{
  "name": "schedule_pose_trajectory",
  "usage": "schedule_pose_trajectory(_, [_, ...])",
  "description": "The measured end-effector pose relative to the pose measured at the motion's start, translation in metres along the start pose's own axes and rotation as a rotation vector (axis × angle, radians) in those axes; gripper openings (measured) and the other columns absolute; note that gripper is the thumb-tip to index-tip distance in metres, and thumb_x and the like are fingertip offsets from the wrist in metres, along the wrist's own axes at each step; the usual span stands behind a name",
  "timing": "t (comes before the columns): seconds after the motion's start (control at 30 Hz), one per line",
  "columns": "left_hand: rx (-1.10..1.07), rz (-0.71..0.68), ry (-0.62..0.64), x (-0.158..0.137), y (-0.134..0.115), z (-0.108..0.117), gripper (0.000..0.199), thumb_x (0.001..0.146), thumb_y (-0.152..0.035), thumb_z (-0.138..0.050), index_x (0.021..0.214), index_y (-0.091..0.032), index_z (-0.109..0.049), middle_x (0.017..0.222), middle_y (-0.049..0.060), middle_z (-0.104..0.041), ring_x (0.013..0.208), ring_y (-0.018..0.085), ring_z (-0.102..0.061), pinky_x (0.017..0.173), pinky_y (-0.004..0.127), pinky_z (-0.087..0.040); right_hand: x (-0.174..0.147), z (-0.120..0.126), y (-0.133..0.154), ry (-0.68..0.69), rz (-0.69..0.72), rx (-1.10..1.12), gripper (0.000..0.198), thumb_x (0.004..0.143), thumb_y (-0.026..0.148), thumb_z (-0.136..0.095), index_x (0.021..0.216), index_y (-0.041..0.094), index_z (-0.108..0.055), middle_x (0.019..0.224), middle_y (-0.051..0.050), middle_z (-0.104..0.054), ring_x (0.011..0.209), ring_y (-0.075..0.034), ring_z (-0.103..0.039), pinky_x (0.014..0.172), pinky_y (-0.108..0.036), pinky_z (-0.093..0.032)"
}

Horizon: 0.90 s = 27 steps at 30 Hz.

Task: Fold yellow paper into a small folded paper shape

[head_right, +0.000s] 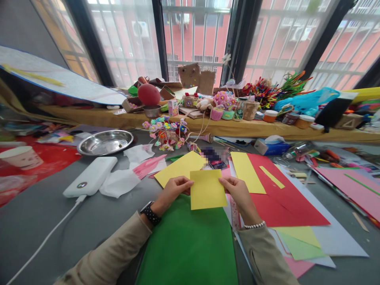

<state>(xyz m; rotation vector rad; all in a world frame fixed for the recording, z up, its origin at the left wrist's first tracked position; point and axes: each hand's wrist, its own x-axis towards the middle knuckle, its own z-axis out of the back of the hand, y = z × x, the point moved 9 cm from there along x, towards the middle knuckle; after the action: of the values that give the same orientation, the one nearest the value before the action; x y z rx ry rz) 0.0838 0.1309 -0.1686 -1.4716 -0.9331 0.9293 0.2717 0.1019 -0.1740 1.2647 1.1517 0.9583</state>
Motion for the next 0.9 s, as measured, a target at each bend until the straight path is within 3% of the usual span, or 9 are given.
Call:
schedule_pose_trajectory(0.27, [-0.059, -0.01, -0.049, 0.001, -0.001, 0.005, 0.023, 0.062, -0.032, -0.063, 0.069, -0.01, -0.059, 0.066, 0.003, -0.061, 0.058, 0.011, -0.057, 0.058, 0.021, -0.047, -0.003, -0.006, -0.001, 0.052, -0.018, 0.007, 0.019, 0.057, 0.035, -0.067, 0.064, 0.016, -0.064, 0.063, -0.002, -0.065, 0.058, -0.013, -0.057, 0.056, -0.023, -0.045])
schedule_pose_trajectory(0.5, [-0.018, -0.003, -0.022, 0.001, 0.0, 0.003, 0.024, 0.06, -0.033, -0.064, 0.065, -0.01, -0.059, 0.059, 0.002, -0.06, 0.054, 0.01, -0.056, 0.055, 0.021, -0.047, -0.002, -0.004, -0.002, 0.038, -0.033, 0.052, 0.024, 0.059, 0.037, -0.065, 0.07, 0.016, -0.065, 0.066, -0.003, -0.065, 0.064, -0.015, -0.058, 0.062, -0.025, -0.046])
schedule_pose_trajectory(0.9, [-0.042, -0.03, -0.07, 0.001, -0.004, 0.007, 0.027, 0.06, -0.035, -0.064, 0.071, -0.01, -0.06, 0.068, 0.004, -0.063, 0.063, 0.013, -0.058, 0.061, 0.024, -0.048, -0.003, -0.01, 0.001, 0.075, 0.004, 0.012, 0.017, 0.06, 0.032, -0.065, 0.062, 0.016, -0.062, 0.06, 0.001, -0.06, 0.057, -0.01, -0.054, 0.055, -0.02, -0.043])
